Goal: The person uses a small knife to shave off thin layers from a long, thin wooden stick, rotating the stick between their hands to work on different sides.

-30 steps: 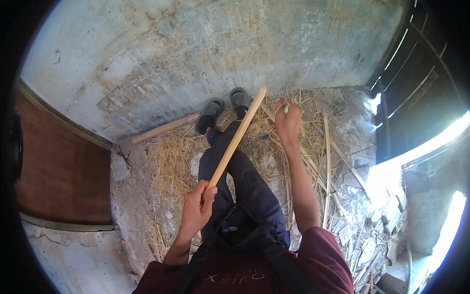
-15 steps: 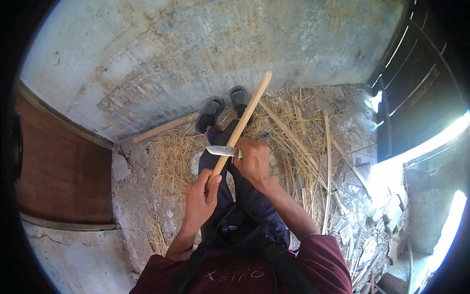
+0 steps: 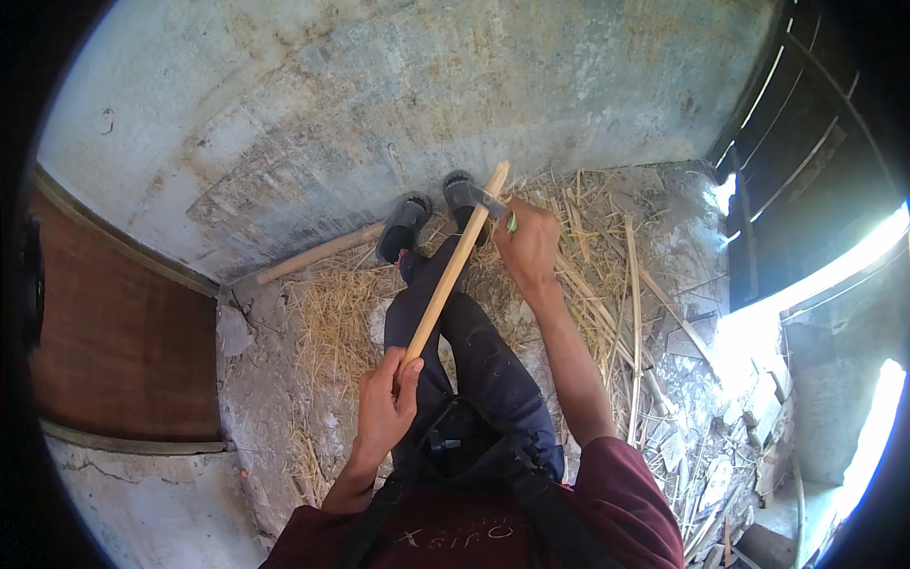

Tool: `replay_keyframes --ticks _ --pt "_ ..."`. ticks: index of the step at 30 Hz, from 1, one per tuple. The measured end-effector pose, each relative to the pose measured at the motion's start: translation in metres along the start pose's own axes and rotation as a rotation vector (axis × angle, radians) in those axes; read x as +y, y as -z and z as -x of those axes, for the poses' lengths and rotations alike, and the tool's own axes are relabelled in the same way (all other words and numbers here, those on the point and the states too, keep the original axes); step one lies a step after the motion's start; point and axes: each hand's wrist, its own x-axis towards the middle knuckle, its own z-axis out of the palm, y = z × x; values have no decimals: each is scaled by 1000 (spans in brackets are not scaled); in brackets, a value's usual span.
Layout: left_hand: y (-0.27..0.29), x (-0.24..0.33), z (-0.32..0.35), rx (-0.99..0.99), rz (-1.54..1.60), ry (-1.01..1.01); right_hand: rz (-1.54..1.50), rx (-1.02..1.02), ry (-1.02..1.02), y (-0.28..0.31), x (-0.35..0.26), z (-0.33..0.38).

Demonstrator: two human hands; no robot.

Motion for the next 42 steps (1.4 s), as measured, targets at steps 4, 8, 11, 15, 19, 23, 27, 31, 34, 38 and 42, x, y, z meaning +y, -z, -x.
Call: replay_keyframes --ticks 4,8,11,15,19,23,27,31,34,38,42 --pt "0 -6 -3 23 -16 13 55 36 -35 -7 16 -13" --pt "-2 -14 -5 14 -18 38 81 57 19 -19 28 -7" --pt "-2 -22 -2 3 -23 50 77 5 35 -21 20 1" --pt "-1 -24 0 -24 -18 63 9 -79 43 -17 13 3" --pt "1 -19 8 -47 0 73 62 -57 82 -9 18 -11" --pt "7 -20 8 -83 32 92 -37 -106 147 -3 6 -9" --pt "11 -13 10 -113 33 75 -70 -29 -21 -7 33 -27" --pt "17 -11 15 -109 34 86 70 0 -159 -7 80 -36" --pt "23 -34 4 -12 14 119 107 -212 -252 -8 95 -18" --pt "31 -43 -3 11 44 154 399 -685 -259 10 164 21" --pt "33 -55 -5 26 117 174 179 -828 -350 56 207 40"
